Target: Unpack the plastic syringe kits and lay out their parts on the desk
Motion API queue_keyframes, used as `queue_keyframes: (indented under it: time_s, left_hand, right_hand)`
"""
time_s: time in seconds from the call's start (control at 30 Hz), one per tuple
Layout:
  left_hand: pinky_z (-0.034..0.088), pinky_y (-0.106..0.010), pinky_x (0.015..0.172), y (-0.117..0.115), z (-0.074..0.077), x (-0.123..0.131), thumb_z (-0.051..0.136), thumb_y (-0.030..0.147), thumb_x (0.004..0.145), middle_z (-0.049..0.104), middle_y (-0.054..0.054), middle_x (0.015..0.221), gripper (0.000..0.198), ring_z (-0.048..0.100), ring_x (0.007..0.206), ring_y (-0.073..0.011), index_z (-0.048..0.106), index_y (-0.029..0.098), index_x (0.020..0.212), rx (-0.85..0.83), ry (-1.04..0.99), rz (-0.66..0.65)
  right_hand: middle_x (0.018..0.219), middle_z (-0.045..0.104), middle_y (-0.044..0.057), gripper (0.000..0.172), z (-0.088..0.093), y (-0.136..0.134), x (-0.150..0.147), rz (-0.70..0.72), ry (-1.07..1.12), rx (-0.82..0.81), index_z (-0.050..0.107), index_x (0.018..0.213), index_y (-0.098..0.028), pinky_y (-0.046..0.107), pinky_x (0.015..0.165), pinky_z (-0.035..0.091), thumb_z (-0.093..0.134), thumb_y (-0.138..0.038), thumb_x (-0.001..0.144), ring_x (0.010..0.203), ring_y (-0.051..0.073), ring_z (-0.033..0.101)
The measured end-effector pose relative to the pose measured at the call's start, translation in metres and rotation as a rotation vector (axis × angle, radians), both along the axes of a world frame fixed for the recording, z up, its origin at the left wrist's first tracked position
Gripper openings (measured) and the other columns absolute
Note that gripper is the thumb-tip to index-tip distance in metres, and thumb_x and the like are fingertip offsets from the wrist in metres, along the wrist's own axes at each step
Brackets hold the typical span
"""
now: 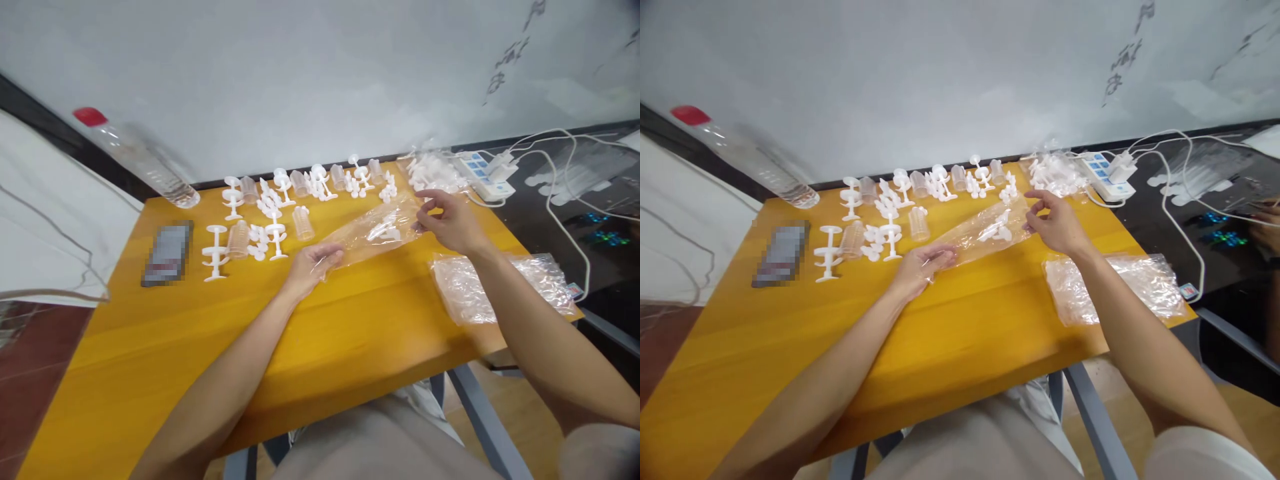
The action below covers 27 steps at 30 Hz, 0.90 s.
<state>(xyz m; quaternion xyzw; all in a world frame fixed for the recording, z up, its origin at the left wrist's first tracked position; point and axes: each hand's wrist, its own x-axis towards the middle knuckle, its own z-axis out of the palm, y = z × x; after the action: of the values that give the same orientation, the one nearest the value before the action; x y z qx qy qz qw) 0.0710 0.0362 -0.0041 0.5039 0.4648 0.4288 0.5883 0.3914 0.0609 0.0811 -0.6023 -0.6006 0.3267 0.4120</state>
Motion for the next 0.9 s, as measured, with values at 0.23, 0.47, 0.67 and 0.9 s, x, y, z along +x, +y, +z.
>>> queue_keyframes:
  time_s: [0.23, 0.47, 0.67, 0.9]
  left_hand:
    - [0.055, -0.047, 0.107, -0.008, -0.01, 0.0, 0.085, 0.06, 0.078, 0.081, -0.011, 0.119, 0.054, 0.075, 0.111, -0.0288, 0.08, 0.019, 0.113, 0.105, 0.128, 0.069]
    - [0.056, -0.041, 0.105, -0.014, -0.017, 0.006, 0.07, 0.049, 0.096, 0.076, -0.01, 0.125, 0.044, 0.072, 0.116, -0.0255, 0.075, 0.022, 0.129, 0.417, 0.32, 0.076]
    - [0.056, -0.04, 0.102, -0.016, -0.024, 0.004, 0.063, 0.042, 0.102, 0.069, -0.009, 0.128, 0.045, 0.068, 0.114, -0.0229, 0.063, 0.029, 0.145, 0.623, 0.522, 0.026]
    - [0.049, -0.049, 0.099, -0.017, -0.017, 0.015, 0.055, 0.042, 0.106, 0.07, -0.012, 0.125, 0.035, 0.062, 0.114, -0.03, 0.071, 0.029, 0.135, 0.782, 0.95, -0.061]
  right_hand:
    - [0.088, 0.062, 0.001, 0.041, 0.002, -0.011, -0.003, -0.095, -0.066, 0.038, 0.067, 0.125, -0.016, 0.028, 0.063, 0.057, 0.069, -0.023, 0.086, 0.063, 0.013, 0.069]
    - [0.092, 0.066, 0.002, 0.035, 0.019, -0.016, -0.016, -0.141, -0.177, 0.256, 0.068, 0.125, -0.022, 0.025, 0.057, 0.053, 0.063, -0.029, 0.091, 0.06, 0.01, 0.063]
    - [0.084, 0.063, 0.0, 0.029, 0.028, -0.025, -0.021, -0.189, -0.222, 0.353, 0.07, 0.12, -0.024, 0.024, 0.057, 0.052, 0.061, -0.026, 0.092, 0.059, 0.009, 0.06]
    - [0.085, 0.061, -0.001, 0.032, 0.028, -0.034, -0.018, -0.221, -0.122, 0.401, 0.073, 0.121, -0.023, 0.022, 0.049, 0.044, 0.067, -0.029, 0.09, 0.052, 0.006, 0.054]
